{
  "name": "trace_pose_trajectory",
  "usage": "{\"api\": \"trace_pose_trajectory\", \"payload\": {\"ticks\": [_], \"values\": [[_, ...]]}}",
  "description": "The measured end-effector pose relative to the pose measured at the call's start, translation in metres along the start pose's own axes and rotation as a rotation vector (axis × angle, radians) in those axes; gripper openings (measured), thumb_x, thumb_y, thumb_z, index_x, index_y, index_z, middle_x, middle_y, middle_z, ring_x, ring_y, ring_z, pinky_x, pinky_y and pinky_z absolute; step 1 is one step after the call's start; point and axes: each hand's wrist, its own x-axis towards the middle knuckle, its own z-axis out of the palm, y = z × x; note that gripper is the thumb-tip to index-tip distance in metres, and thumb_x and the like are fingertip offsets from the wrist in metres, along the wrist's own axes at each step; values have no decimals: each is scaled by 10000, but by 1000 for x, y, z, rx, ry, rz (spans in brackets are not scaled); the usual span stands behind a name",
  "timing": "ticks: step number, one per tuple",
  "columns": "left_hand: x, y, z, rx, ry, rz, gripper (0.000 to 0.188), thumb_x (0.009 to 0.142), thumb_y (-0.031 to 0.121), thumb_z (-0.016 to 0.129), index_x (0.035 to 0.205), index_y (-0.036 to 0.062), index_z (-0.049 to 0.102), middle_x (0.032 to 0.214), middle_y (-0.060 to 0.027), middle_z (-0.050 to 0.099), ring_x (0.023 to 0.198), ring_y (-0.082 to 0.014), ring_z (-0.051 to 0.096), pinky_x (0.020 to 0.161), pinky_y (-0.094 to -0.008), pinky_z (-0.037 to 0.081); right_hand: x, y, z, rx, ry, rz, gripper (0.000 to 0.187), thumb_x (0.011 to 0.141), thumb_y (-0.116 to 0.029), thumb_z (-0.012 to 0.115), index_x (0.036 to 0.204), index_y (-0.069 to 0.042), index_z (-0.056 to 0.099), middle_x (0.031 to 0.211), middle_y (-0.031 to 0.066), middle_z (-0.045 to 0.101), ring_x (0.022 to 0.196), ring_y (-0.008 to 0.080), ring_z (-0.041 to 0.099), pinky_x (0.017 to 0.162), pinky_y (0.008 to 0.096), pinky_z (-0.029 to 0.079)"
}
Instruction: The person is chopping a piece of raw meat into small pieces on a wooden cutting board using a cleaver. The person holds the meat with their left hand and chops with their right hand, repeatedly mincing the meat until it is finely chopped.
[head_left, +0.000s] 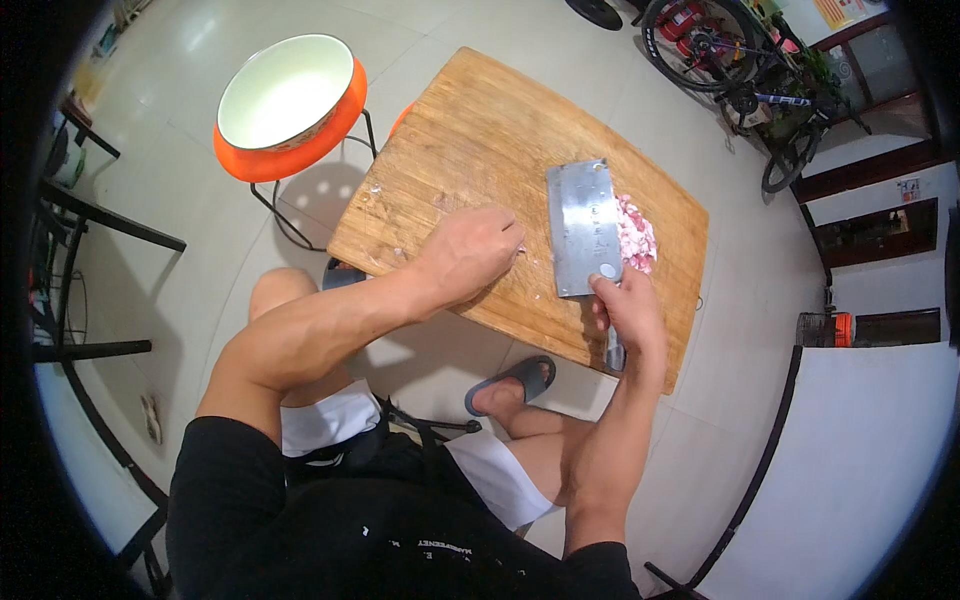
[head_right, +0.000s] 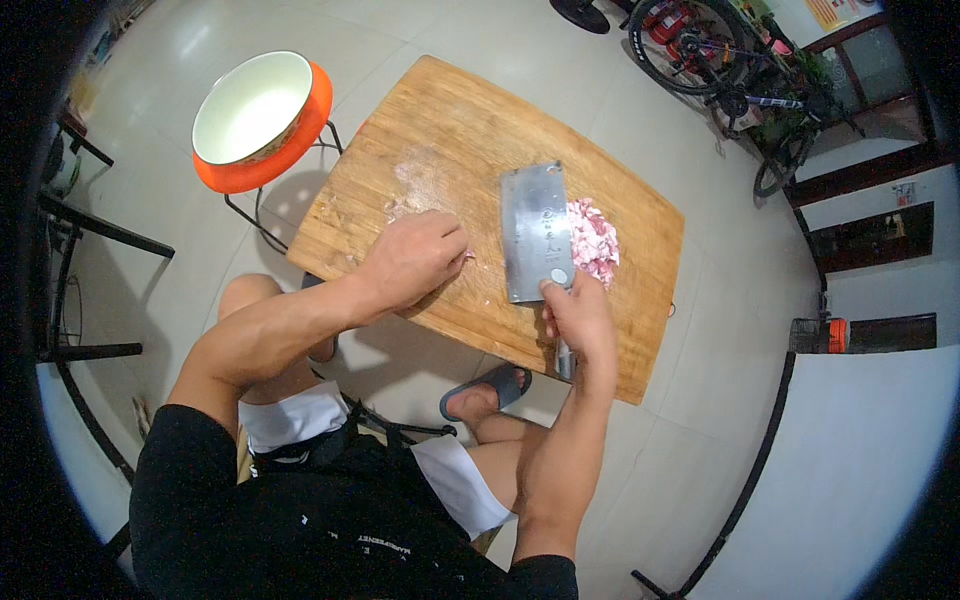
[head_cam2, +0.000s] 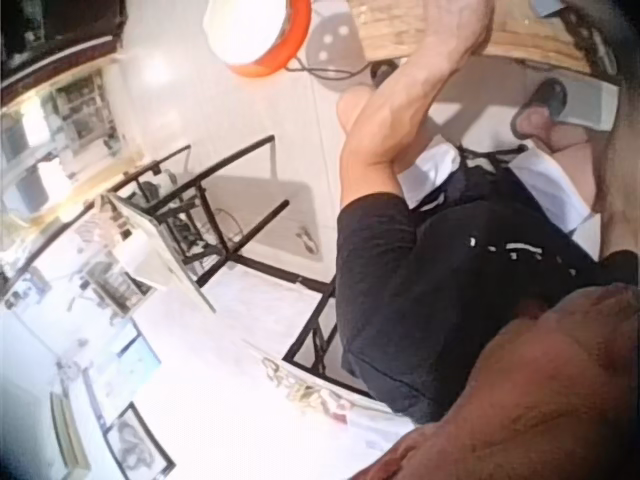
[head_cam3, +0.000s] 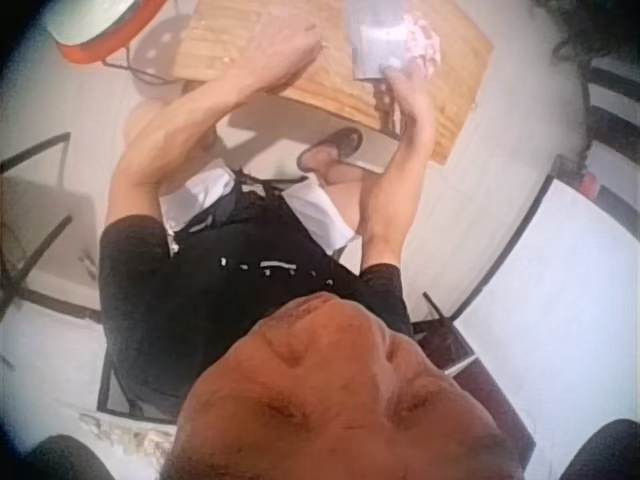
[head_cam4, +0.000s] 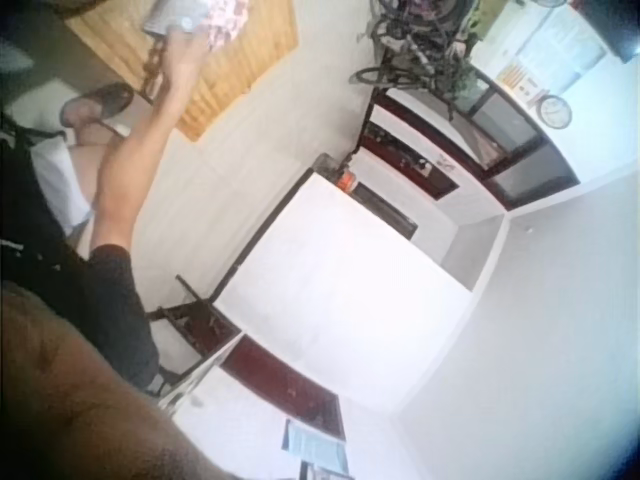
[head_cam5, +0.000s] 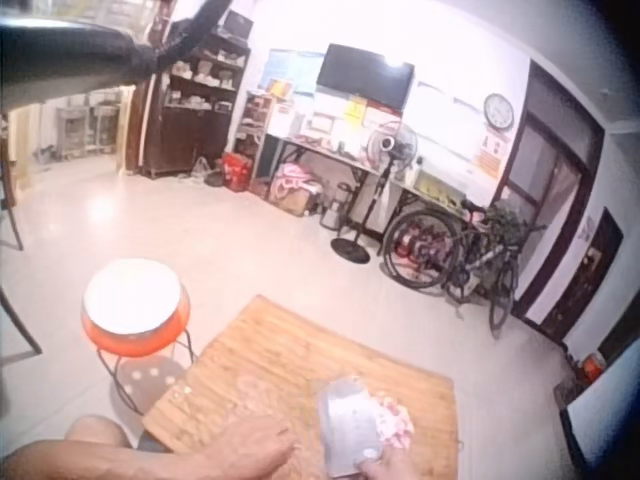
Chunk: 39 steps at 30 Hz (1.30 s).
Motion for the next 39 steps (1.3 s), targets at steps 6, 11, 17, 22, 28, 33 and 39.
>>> {"api": "trace_pose_trajectory", "payload": {"ticks": [6, 11, 17, 22, 28, 33, 39], "values": [[1, 2, -3, -4, -32, -24, 139, 903, 148, 758, 869, 45, 670, 873, -123, 625, 847, -348, 662, 748, -476, 559, -38, -28, 18, -558, 250, -221, 266, 962, -180, 659, 1112, 33, 712, 867, 301, 706, 831, 475, 715, 769, 545, 550], [0, 8, -7, -50, -25, 3, 135, 900, 130, 743, 865, 31, 659, 855, -140, 619, 831, -363, 661, 740, -488, 557, -67, -40, 44, -737, 271, -381, 220, 992, -177, 656, 1052, 27, 715, 853, 323, 706, 843, 522, 704, 772, 603, 544], [-5, 12, -9, -82, -93, -31, 76, 875, 74, 706, 908, 15, 670, 903, -166, 638, 911, -384, 675, 802, -496, 567, -78, -41, 56, -776, 228, -350, 243, 1002, -185, 659, 987, 55, 693, 826, 340, 696, 830, 530, 706, 771, 609, 553], [-7, 12, -5, -104, -102, -68, 87, 901, 82, 690, 917, 2, 662, 941, -169, 626, 964, -388, 659, 850, -495, 552, -56, -46, 59, -853, 173, -415, 287, 1009, -186, 627, 946, 86, 692, 845, 356, 693, 862, 543, 706, 798, 605, 564], [-5, 7, -2, -59, -78, -73, 75, 890, 76, 693, 913, 10, 667, 936, -174, 628, 962, -393, 661, 850, -496, 555, -33, -62, 68, -816, 142, -391, 296, 991, -167, 649, 904, 113, 685, 924, 374, 688, 932, 544, 689, 861, 610, 538], [-1, -7, 0, -21, -17, -84, 75, 896, 72, 688, 908, 4, 660, 940, -177, 630, 965, -394, 663, 840, -496, 557, -66, -49, 52, -861, 109, -359, 295, 991, -160, 647, 921, 125, 672, 912, 381, 682, 926, 556, 681, 861, 611, 537], [-3, 5, -6, -148, -81, -8, 51, 878, 48, 661, 859, 1, 665, 931, -178, 636, 947, -392, 672, 815, -488, 571, -30, -42, 62, -776, 159, -364, 280, 995, -161, 648, 953, 116, 665, 838, 328, 701, 777, 497, 714, 741, 574, 563]]}}
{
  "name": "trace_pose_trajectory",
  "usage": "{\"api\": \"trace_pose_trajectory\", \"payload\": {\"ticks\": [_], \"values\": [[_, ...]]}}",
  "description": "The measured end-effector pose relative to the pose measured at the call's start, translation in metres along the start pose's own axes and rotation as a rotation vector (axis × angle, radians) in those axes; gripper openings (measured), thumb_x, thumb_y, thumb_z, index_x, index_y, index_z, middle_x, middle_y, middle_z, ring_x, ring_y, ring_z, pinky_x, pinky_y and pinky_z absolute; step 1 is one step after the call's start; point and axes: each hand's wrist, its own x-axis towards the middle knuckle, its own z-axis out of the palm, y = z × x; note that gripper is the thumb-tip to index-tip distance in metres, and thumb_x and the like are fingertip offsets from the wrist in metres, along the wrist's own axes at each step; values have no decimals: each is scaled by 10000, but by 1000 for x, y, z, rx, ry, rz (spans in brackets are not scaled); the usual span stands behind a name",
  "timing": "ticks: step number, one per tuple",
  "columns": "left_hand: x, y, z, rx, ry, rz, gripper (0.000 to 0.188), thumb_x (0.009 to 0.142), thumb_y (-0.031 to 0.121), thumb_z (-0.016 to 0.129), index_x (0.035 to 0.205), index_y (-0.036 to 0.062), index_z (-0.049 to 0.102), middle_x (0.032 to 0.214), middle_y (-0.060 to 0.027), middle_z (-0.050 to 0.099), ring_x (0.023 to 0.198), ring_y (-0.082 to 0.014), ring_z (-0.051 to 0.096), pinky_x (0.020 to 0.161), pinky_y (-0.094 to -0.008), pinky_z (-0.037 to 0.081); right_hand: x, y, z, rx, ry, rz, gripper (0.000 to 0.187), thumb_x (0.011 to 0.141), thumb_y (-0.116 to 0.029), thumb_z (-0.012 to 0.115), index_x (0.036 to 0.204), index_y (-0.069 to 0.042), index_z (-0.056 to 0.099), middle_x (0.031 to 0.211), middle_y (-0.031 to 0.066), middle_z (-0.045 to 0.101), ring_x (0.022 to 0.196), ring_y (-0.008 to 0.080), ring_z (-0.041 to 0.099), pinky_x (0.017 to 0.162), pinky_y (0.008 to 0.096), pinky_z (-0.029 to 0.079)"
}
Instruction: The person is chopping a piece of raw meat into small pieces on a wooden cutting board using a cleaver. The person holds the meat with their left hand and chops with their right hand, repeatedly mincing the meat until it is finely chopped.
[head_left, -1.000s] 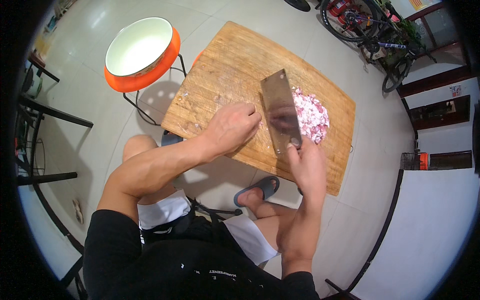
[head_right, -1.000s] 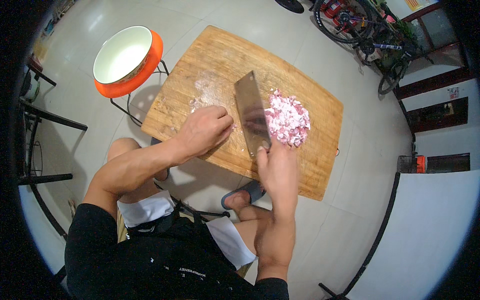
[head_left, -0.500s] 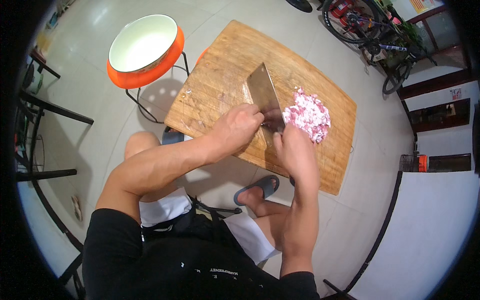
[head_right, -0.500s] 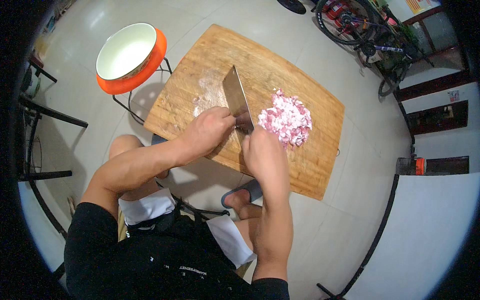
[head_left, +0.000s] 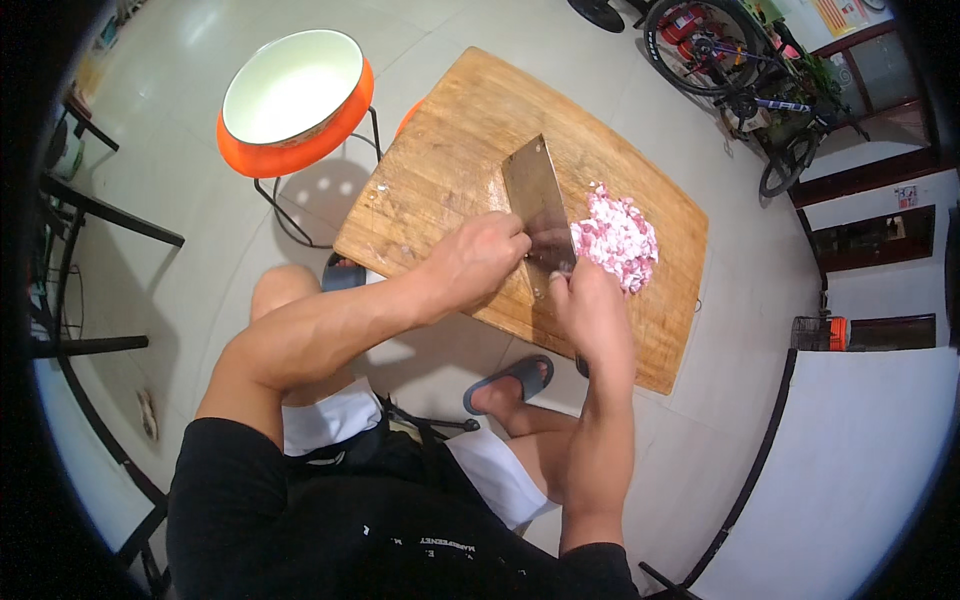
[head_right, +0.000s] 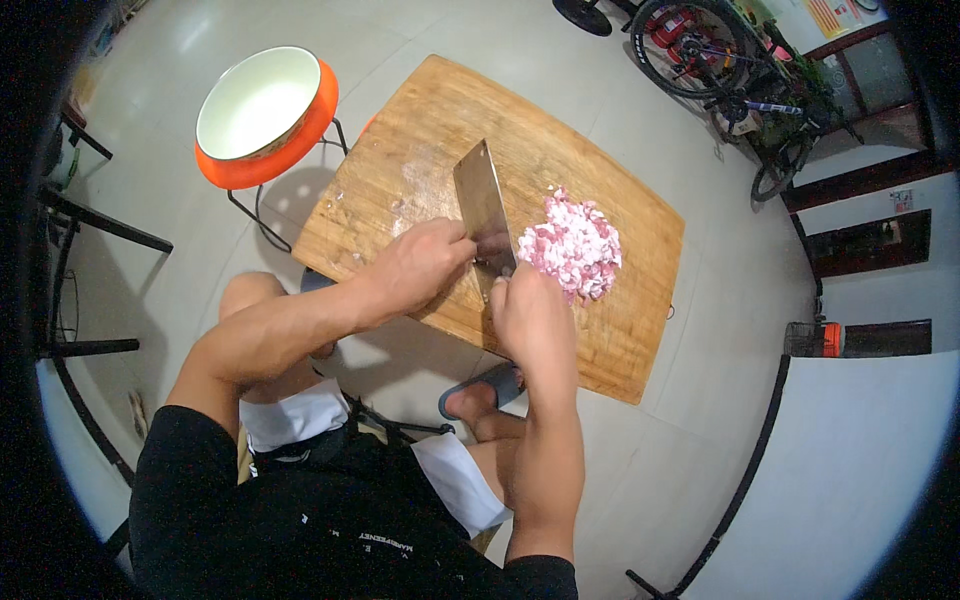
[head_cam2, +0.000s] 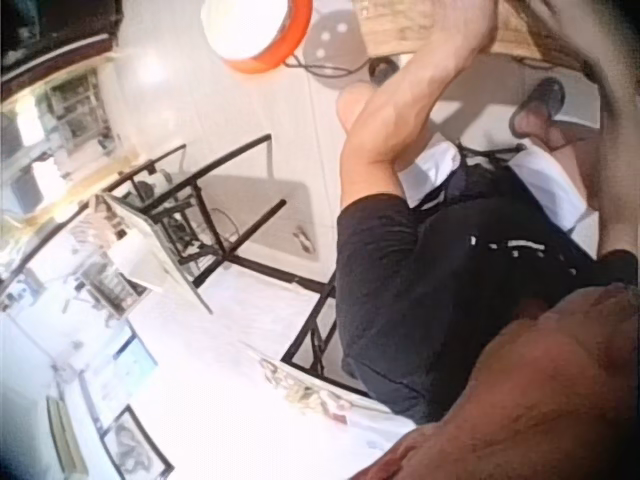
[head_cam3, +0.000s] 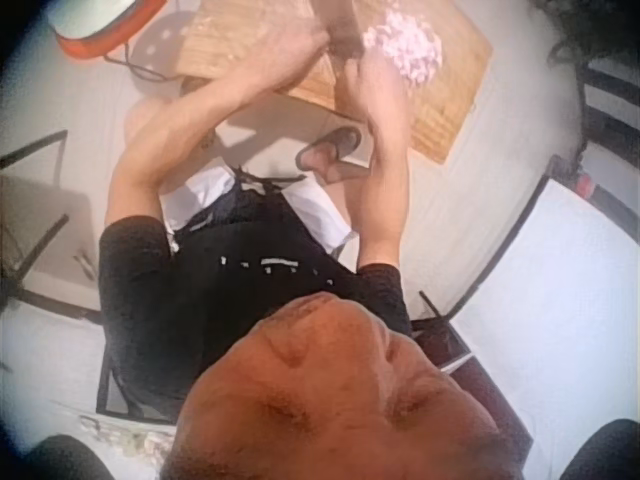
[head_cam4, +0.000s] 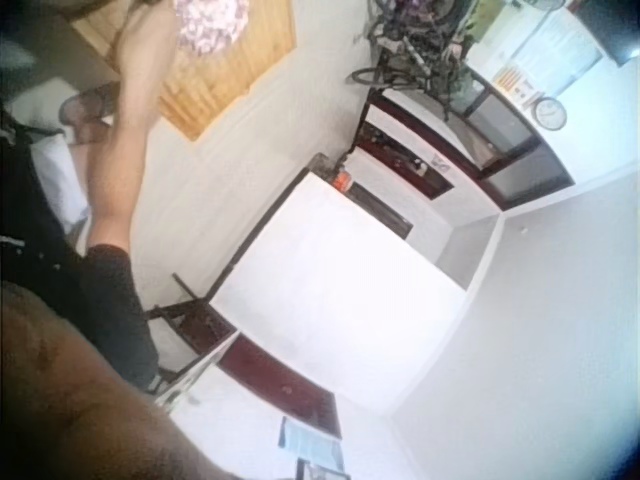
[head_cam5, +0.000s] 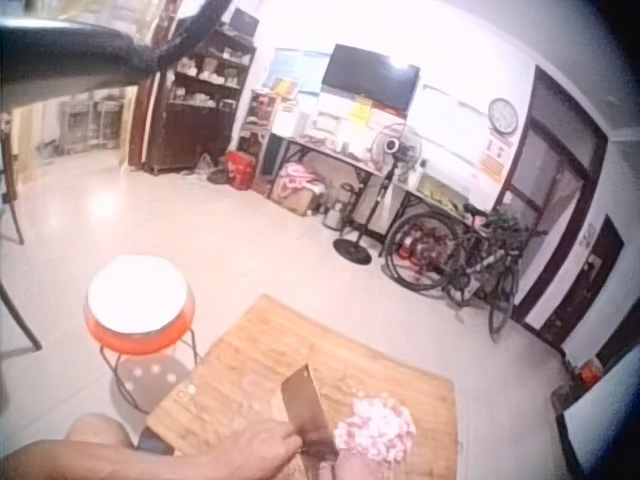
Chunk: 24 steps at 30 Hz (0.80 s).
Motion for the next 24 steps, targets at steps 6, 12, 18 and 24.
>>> {"api": "trace_pose_trajectory", "payload": {"ticks": [6, 12, 18, 24], "values": [[-4, 1, -6, 34, -19, 61, 104, 921, 102, 717, 950, 14, 670, 938, -163, 622, 916, -385, 658, 789, -496, 559, 25, 46, -8, 716, -259, 323, 173, 1028, -156, 642, 980, 9, 656, 674, 20, 599, 495, 106, 549, 459, 313, 439], [-9, -4, -8, 97, -47, 53, 121, 898, 105, 706, 965, 12, 668, 941, -158, 638, 919, -377, 669, 783, -482, 562, 9, 68, -24, 725, -126, 357, 180, 1011, -156, 668, 908, -12, 635, 666, 14, 606, 514, 106, 556, 472, 298, 450], [-6, 4, -11, 144, -83, -20, 109, 891, 105, 698, 957, 21, 676, 933, -146, 646, 932, -372, 677, 782, -477, 567, -25, 22, -29, 44, 93, 89, 242, 985, -199, 659, 1042, 33, 692, 899, 334, 703, 873, 549, 684, 790, 615, 538], [-6, 7, -9, 136, -33, -41, 90, 913, 104, 676, 949, 22, 676, 935, -148, 653, 950, -374, 678, 812, -480, 571, -47, -7, -31, -56, 32, 35, 223, 999, -197, 649, 1004, 24, 679, 867, 315, 711, 844, 527, 702, 787, 614, 547]]}}
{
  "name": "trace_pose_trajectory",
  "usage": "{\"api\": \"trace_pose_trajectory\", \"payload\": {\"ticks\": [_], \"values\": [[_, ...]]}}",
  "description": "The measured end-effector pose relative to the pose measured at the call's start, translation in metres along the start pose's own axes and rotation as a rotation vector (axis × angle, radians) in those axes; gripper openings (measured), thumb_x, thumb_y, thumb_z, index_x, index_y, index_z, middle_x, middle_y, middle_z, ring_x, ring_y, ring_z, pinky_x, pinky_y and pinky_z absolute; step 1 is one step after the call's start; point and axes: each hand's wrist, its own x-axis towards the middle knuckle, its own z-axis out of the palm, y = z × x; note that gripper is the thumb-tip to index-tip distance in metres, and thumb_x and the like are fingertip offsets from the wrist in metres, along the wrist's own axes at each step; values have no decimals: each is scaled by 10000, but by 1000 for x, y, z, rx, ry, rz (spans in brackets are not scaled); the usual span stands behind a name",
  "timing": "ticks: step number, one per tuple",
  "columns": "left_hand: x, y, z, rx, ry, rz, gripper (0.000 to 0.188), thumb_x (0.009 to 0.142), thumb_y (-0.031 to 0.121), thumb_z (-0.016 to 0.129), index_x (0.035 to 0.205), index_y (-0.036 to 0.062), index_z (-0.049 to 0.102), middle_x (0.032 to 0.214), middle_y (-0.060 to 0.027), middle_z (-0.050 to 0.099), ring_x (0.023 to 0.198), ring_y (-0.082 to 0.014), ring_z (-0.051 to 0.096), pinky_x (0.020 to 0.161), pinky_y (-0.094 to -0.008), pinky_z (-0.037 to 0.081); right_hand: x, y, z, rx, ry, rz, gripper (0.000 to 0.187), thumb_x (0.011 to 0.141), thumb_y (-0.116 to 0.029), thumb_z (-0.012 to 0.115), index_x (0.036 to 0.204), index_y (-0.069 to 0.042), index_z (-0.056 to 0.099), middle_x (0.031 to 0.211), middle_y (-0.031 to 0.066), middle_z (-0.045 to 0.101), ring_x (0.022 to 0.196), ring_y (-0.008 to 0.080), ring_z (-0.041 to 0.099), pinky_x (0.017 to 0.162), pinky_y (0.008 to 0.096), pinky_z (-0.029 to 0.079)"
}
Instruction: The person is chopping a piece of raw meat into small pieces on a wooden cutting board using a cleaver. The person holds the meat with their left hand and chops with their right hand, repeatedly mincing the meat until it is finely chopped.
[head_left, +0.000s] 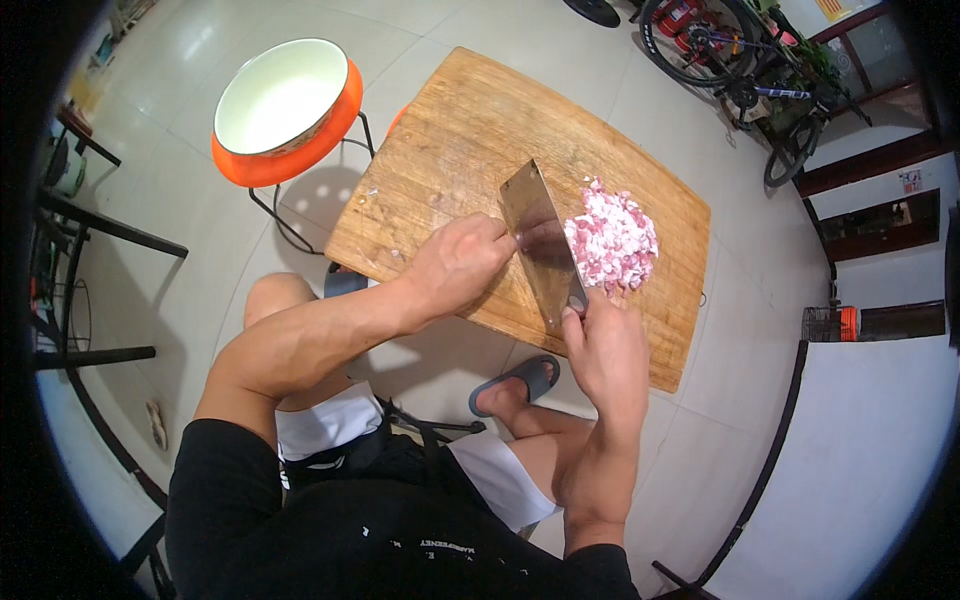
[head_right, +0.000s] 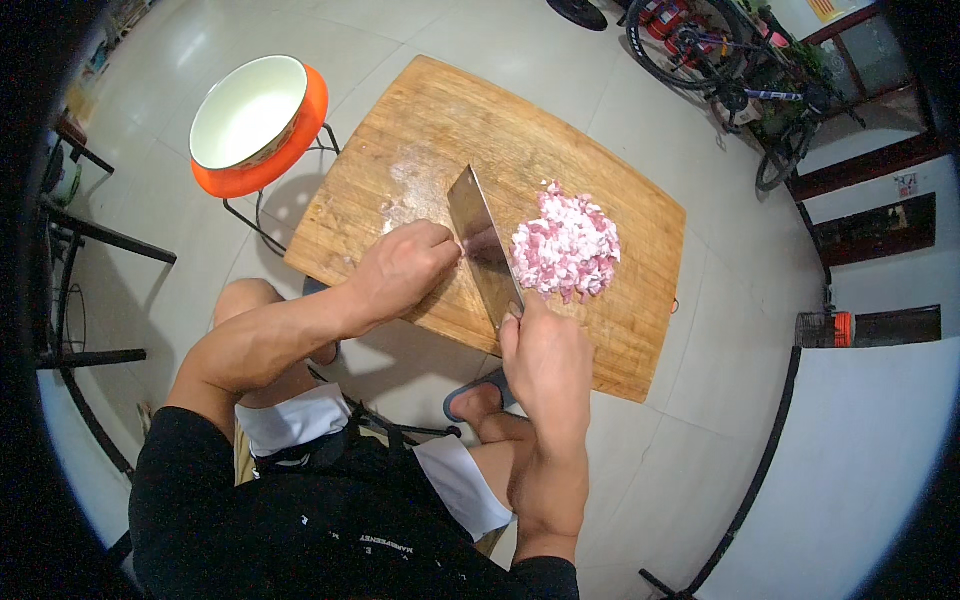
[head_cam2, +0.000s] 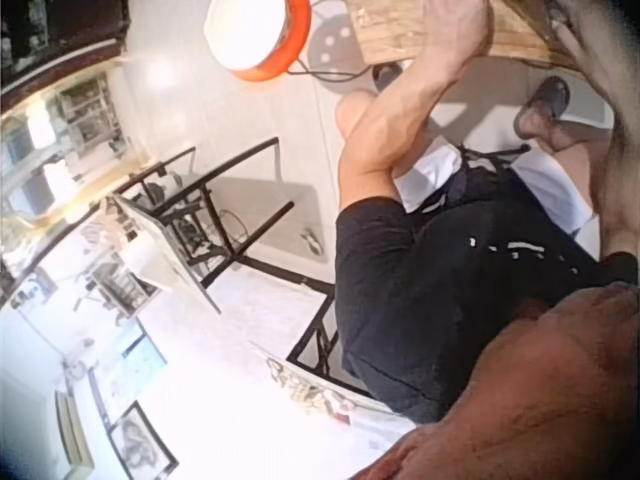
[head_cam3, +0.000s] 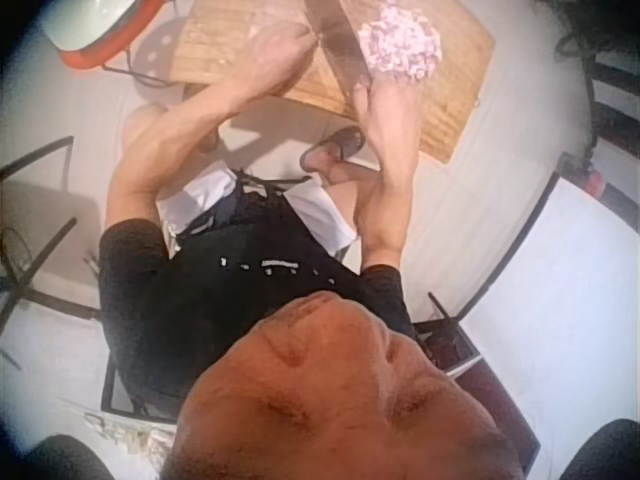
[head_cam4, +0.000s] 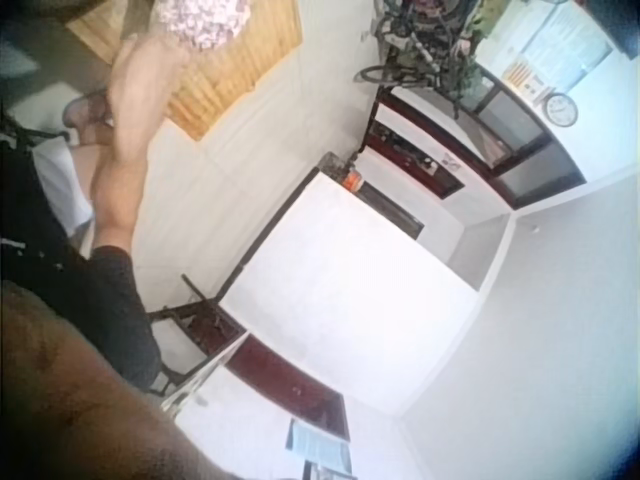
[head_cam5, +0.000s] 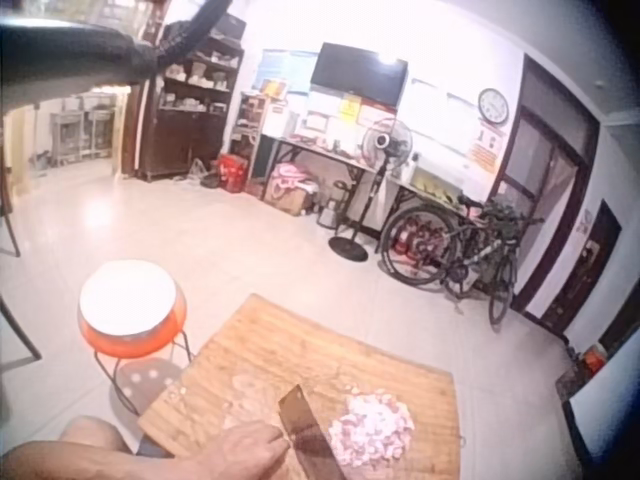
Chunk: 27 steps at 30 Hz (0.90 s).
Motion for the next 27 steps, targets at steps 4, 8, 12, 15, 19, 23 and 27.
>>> {"api": "trace_pose_trajectory", "payload": {"ticks": [4, 8, 12, 15, 19, 23, 27], "values": [[1, -1, 0, -8, -25, 7, 92, 914, 107, 656, 928, 16, 666, 947, -151, 661, 956, -372, 680, 824, -478, 571, -5, 0, 1, -3, 10, -29, 229, 997, -199, 652, 996, 28, 680, 860, 314, 710, 844, 527, 702, 789, 619, 547], [1, -5, 8, -18, 4, 30, 94, 900, 113, 650, 890, 20, 662, 948, -150, 667, 960, -366, 683, 826, -473, 574, -2, 0, 4, -71, -63, -25, 249, 1004, -195, 635, 984, 49, 682, 856, 315, 712, 844, 526, 707, 793, 616, 551], [4, -10, 12, 0, 20, 62, 84, 884, 105, 658, 869, 24, 668, 944, -145, 671, 961, -357, 687, 828, -469, 580, 27, -8, 12, -76, -52, -75, 261, 996, -198, 649, 953, 58, 678, 889, 325, 708, 890, 525, 692, 810, 605, 541], [5, -12, 11, -16, -7, 64, 79, 876, 101, 661, 873, 23, 669, 944, -142, 673, 964, -355, 688, 832, -470, 583, 44, -16, 15, -69, -60, -80, 268, 992, -201, 660, 939, 61, 674, 909, 335, 702, 920, 523, 684, 823, 601, 533], [3, -12, 8, 4, 23, 26, 77, 867, 95, 660, 873, 21, 681, 925, -151, 677, 963, -360, 698, 827, -471, 590, 35, -15, 13, -69, -123, -72, 285, 996, -196, 655, 926, 80, 670, 919, 353, 692, 938, 522, 687, 826, 603, 533], [8, -13, 7, 5, 45, 59, 81, 853, 79, 659, 879, 19, 708, 912, -161, 690, 955, -362, 717, 820, -465, 604, 16, 3, 8, -72, -76, -78, 300, 992, -194, 662, 915, 96, 662, 905, 354, 691, 939, 524, 693, 835, 600, 534], [4, -5, 10, -24, -26, 125, 80, 852, 82, 663, 885, 27, 712, 916, -150, 695, 960, -350, 717, 820, -454, 598, 32, -11, 17, -43, -54, -16, 321, 992, -203, 668, 911, 107, 659, 918, 344, 699, 939, 526, 690, 834, 586, 537]]}}
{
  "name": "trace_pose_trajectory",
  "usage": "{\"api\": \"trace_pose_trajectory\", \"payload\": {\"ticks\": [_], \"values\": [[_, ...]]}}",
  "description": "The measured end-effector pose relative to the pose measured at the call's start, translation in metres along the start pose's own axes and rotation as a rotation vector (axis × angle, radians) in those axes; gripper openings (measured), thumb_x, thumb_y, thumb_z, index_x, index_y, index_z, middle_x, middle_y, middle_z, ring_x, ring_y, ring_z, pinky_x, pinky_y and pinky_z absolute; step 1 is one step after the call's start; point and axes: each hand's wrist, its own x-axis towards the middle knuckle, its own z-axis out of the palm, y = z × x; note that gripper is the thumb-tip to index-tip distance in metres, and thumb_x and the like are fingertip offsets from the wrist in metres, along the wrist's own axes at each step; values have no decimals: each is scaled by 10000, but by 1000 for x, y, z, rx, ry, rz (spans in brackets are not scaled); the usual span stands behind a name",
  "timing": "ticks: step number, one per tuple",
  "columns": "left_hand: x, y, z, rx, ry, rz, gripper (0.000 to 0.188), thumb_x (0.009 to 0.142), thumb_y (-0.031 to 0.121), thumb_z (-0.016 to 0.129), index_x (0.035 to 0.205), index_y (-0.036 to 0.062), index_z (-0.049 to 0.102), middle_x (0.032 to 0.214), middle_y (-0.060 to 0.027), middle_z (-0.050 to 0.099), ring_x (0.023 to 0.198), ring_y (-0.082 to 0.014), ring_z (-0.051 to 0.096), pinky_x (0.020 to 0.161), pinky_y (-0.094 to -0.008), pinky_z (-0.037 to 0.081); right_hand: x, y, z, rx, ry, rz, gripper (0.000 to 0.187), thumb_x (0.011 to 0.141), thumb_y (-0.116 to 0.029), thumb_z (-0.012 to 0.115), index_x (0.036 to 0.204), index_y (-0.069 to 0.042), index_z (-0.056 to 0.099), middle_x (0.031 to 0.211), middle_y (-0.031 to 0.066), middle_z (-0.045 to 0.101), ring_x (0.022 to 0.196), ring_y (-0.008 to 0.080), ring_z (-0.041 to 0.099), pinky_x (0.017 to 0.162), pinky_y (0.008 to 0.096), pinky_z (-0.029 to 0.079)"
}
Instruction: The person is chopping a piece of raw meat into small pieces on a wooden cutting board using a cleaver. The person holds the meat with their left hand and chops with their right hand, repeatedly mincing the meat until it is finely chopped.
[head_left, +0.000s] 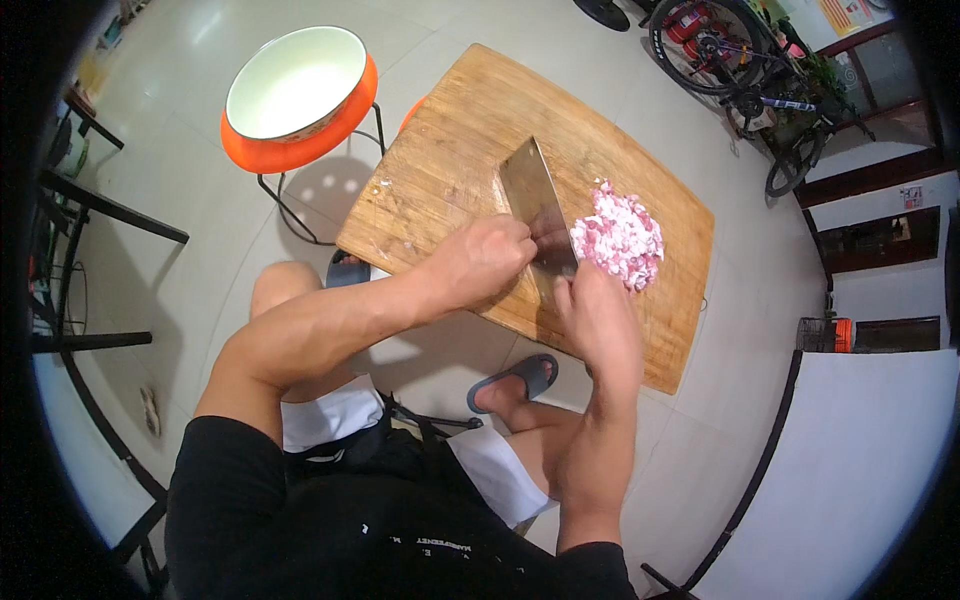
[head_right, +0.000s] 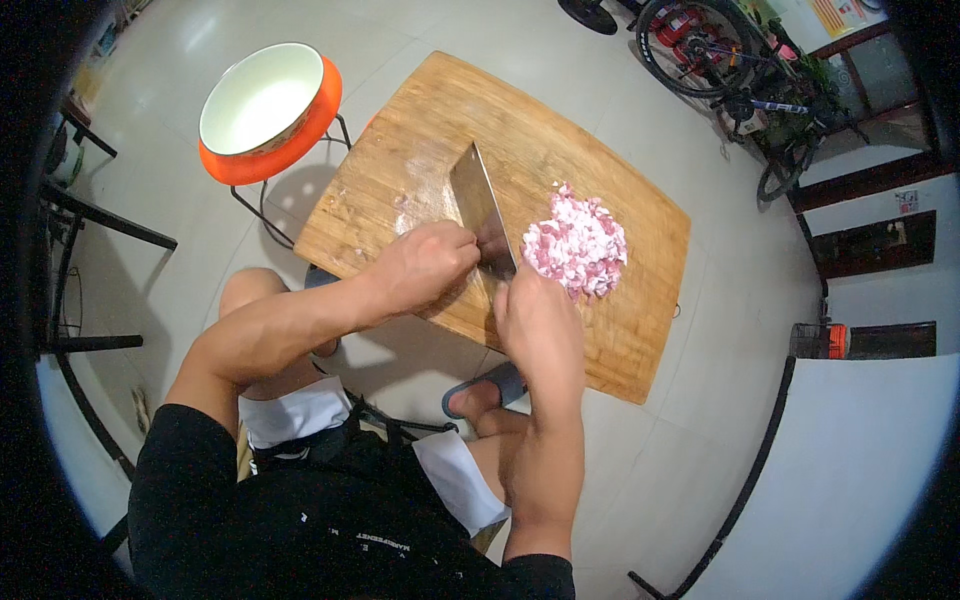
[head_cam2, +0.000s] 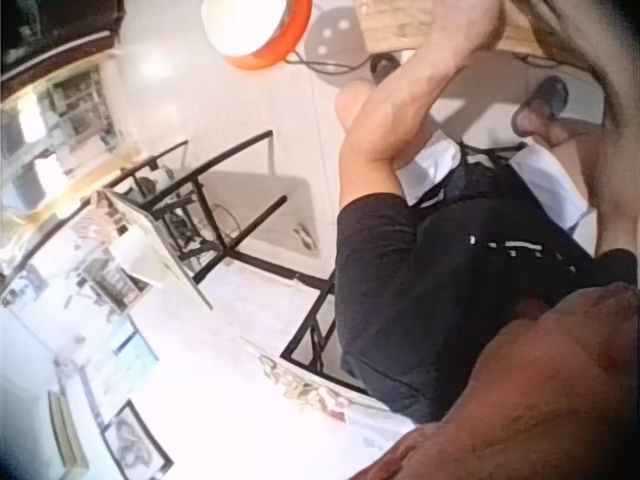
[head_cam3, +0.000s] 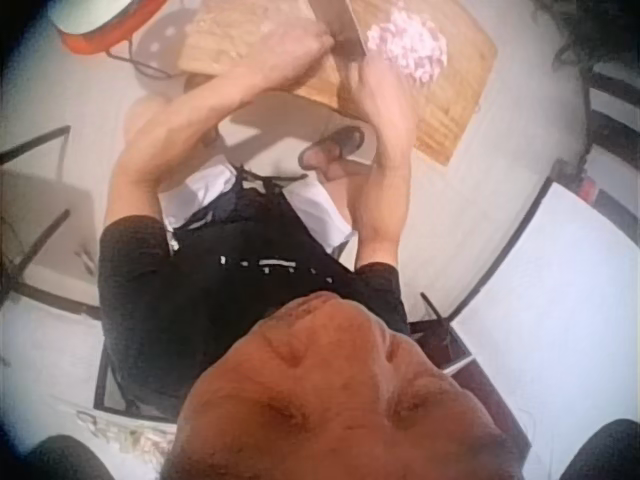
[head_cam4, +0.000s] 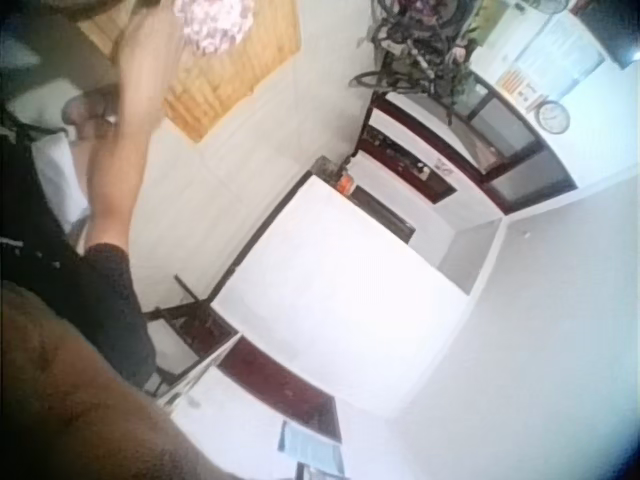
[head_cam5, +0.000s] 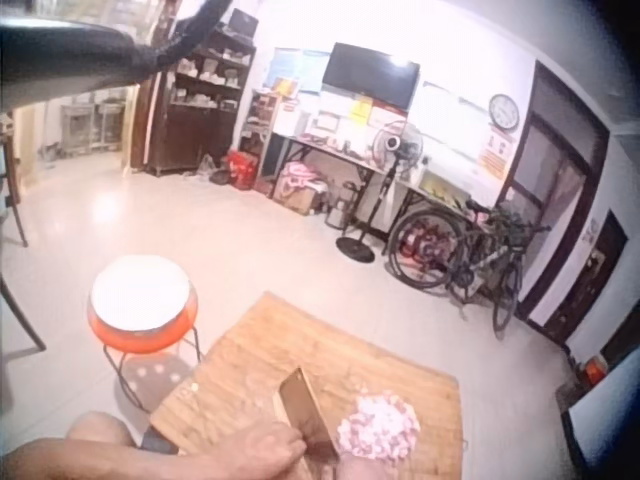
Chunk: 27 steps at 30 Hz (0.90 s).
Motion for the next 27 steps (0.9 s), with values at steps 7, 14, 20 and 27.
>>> {"api": "trace_pose_trajectory", "payload": {"ticks": [7, 14, 20, 27], "values": [[-2, 8, 9, -45, 13, 62, 114, 860, 143, 702, 861, 51, 633, 913, -124, 645, 900, -344, 685, 784, -456, 573, 40, 61, 24, 593, -157, 111, 245, 1006, -201, 650, 964, 39, 677, 750, 188, 701, 620, 321, 690, 578, 439, 538], [4, -4, 5, -39, 70, -46, 134, 894, 150, 730, 870, 54, 640, 894, -134, 630, 876, -359, 671, 745, -477, 565, 15, 111, 6, 971, -153, 362, 129, 999, -134, 666, 948, -16, 650, 666, 19, 602, 486, 116, 522, 451, 295, 422], [3, 2, -9, -82, 62, -127, 140, 937, 150, 716, 890, 36, 650, 895, -153, 632, 881, -380, 665, 769, -506, 556, -12, 74, -18, 590, 17, 407, 191, 993, -143, 654, 982, 47, 655, 680, 98, 635, 547, 191, 619, 530, 389, 514], [-1, 4, -14, -56, 7, -132, 149, 962, 177, 730, 938, 35, 693, 914, -148, 633, 919, -378, 668, 788, -500, 564, -32, 32, -7, 266, 65, 33, 235, 965, -144, 654, 1102, 43, 693, 854, 316, 701, 819, 525, 695, 751, 585, 538]]}}
